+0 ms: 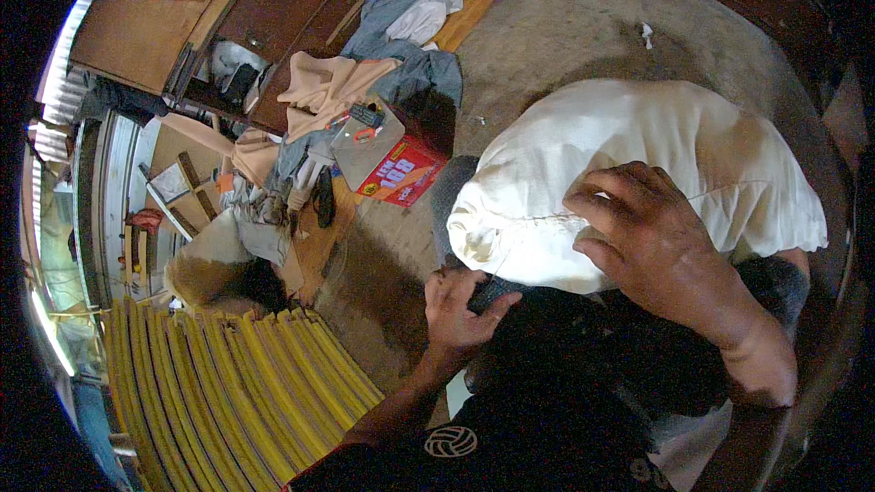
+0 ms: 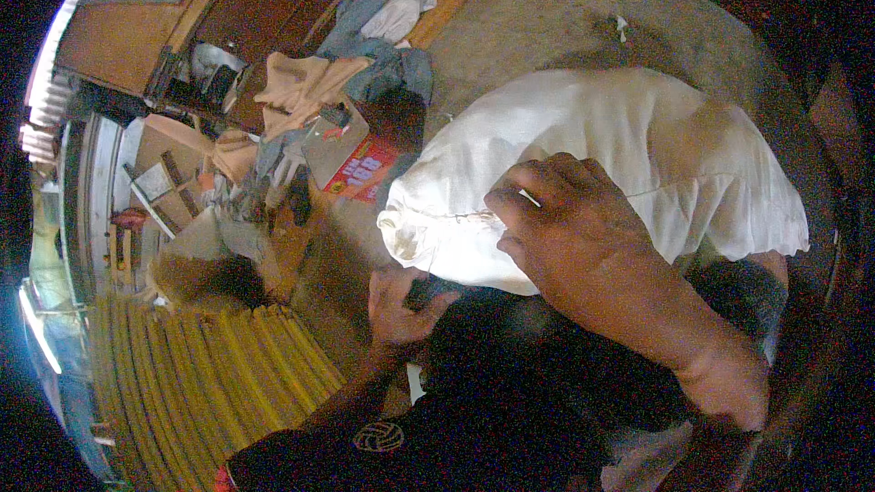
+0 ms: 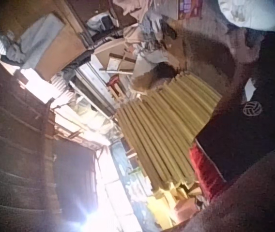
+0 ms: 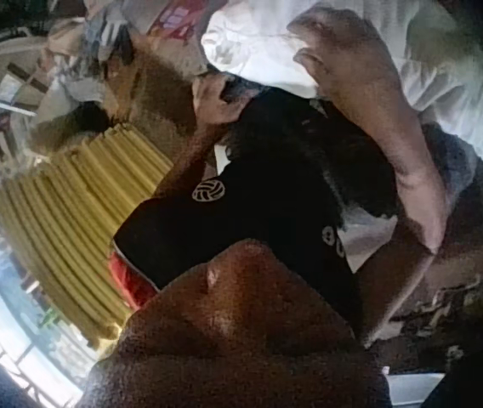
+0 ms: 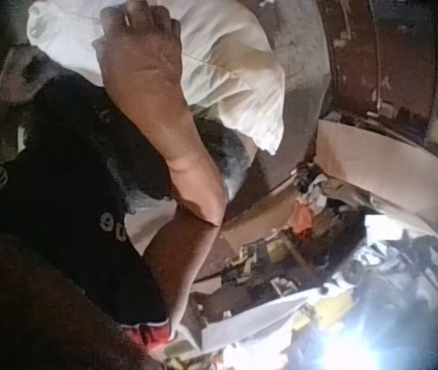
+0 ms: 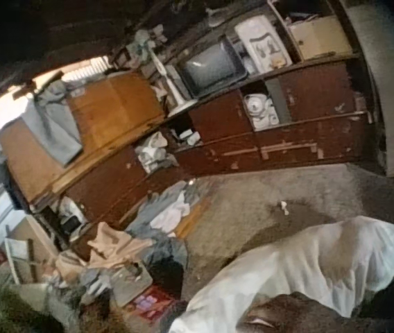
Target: The person hand-sews a white pillow using a needle and thread. They repeatedly insert the needle through the fabric and pull the thread to close a seam, working continuously on the same area.
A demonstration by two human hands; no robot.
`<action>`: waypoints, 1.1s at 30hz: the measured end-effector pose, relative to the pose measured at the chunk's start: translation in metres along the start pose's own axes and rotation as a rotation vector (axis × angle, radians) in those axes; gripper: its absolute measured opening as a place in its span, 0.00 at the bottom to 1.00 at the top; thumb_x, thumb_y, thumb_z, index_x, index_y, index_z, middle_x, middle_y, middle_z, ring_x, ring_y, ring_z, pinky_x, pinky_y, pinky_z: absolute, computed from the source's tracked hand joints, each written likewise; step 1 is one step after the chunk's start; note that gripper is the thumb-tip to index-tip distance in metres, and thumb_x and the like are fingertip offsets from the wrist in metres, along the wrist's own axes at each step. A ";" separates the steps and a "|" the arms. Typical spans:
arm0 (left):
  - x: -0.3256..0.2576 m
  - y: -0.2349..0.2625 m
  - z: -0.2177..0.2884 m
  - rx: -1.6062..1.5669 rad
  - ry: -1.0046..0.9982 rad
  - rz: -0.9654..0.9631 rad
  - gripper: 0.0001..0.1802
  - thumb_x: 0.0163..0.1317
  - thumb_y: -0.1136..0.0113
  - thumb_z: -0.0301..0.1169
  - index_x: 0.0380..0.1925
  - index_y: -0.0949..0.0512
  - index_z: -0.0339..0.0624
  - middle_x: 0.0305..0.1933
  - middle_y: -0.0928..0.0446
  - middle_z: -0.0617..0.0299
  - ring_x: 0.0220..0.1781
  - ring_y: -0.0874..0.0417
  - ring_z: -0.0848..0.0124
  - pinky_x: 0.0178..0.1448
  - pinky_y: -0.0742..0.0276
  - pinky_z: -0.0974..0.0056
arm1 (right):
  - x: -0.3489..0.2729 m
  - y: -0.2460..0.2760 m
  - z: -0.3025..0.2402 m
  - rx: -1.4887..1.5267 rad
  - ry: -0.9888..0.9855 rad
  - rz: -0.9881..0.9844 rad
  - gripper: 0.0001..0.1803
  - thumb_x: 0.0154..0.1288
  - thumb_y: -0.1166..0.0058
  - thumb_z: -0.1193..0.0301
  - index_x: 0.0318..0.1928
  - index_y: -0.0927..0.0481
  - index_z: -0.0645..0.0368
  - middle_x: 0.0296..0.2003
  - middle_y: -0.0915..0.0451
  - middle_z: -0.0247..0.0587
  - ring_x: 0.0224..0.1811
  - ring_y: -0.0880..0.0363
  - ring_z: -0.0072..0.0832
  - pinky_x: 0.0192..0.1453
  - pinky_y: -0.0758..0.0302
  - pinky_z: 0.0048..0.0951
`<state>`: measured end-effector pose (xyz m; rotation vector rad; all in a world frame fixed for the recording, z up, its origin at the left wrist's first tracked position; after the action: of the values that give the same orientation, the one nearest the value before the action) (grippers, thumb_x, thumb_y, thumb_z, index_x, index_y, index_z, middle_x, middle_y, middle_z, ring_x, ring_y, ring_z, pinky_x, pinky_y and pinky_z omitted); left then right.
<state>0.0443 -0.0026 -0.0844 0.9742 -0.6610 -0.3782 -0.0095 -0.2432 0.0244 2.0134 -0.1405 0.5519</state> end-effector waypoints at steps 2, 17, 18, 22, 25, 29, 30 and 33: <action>-0.001 -0.011 0.001 0.035 -0.075 -0.087 0.13 0.60 0.26 0.37 0.40 0.14 0.44 0.37 0.14 0.55 0.42 0.16 0.58 0.59 0.28 0.54 | -0.001 -0.009 0.001 -0.056 0.018 -0.003 0.12 0.59 0.37 0.70 0.44 0.21 0.57 0.43 0.24 0.43 0.51 0.23 0.45 0.57 0.26 0.46; 0.008 0.116 -0.045 -1.918 0.077 0.244 0.20 0.82 0.59 0.44 0.55 0.21 0.45 0.59 0.17 0.52 0.63 0.22 0.47 0.75 0.34 0.33 | -0.004 0.000 0.016 -0.123 -0.135 -0.117 0.12 0.63 0.36 0.67 0.44 0.19 0.56 0.45 0.22 0.42 0.57 0.24 0.45 0.69 0.30 0.45; 0.011 0.117 -0.051 -1.951 0.100 0.249 0.19 0.82 0.59 0.44 0.52 0.22 0.45 0.55 0.17 0.53 0.63 0.21 0.48 0.75 0.34 0.33 | -0.004 0.002 0.017 -0.113 -0.149 -0.131 0.11 0.63 0.37 0.67 0.45 0.19 0.56 0.45 0.22 0.42 0.57 0.24 0.45 0.69 0.30 0.45; 0.028 0.114 -0.061 -1.984 0.240 0.419 0.18 0.82 0.56 0.43 0.35 0.28 0.44 0.32 0.28 0.61 0.41 0.22 0.60 0.68 0.26 0.39 | -0.010 -0.001 0.019 -0.123 -0.069 -0.100 0.10 0.65 0.39 0.68 0.44 0.20 0.57 0.44 0.21 0.44 0.56 0.24 0.45 0.68 0.30 0.46; 0.032 0.111 -0.070 -1.996 0.305 0.498 0.17 0.81 0.55 0.41 0.31 0.31 0.45 0.27 0.37 0.65 0.30 0.33 0.67 0.54 0.23 0.51 | -0.010 -0.004 0.021 -0.134 -0.091 -0.176 0.08 0.67 0.41 0.69 0.42 0.22 0.58 0.42 0.22 0.44 0.54 0.24 0.45 0.66 0.29 0.47; 0.041 0.122 -0.079 -1.903 0.312 0.442 0.16 0.81 0.55 0.39 0.30 0.32 0.46 0.27 0.39 0.66 0.27 0.42 0.73 0.38 0.35 0.64 | -0.010 -0.002 0.018 -0.148 -0.037 -0.105 0.08 0.66 0.41 0.69 0.40 0.23 0.59 0.40 0.23 0.45 0.52 0.24 0.45 0.65 0.30 0.47; 0.045 0.125 -0.079 -1.855 0.292 0.426 0.16 0.81 0.55 0.38 0.30 0.32 0.46 0.27 0.39 0.66 0.27 0.42 0.74 0.35 0.39 0.66 | -0.009 -0.001 0.016 -0.161 -0.031 -0.112 0.08 0.66 0.41 0.69 0.40 0.23 0.59 0.40 0.23 0.45 0.52 0.24 0.45 0.65 0.30 0.47; 0.049 0.134 -0.085 -1.850 0.288 0.408 0.17 0.81 0.56 0.38 0.28 0.34 0.47 0.25 0.43 0.68 0.26 0.44 0.74 0.32 0.41 0.67 | -0.008 -0.001 0.014 -0.193 -0.030 -0.143 0.08 0.64 0.41 0.70 0.40 0.24 0.59 0.40 0.23 0.45 0.52 0.24 0.44 0.66 0.30 0.46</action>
<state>0.1383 0.0924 0.0134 -0.8553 -0.0365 -0.3081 -0.0122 -0.2557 0.0144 1.8277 -0.0645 0.4019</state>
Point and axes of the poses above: each hand's wrist, its own x-axis towards the middle knuckle, its own y-axis out of the back of the hand, z = x × y, the point moved 7 cm from there along x, towards the middle knuckle
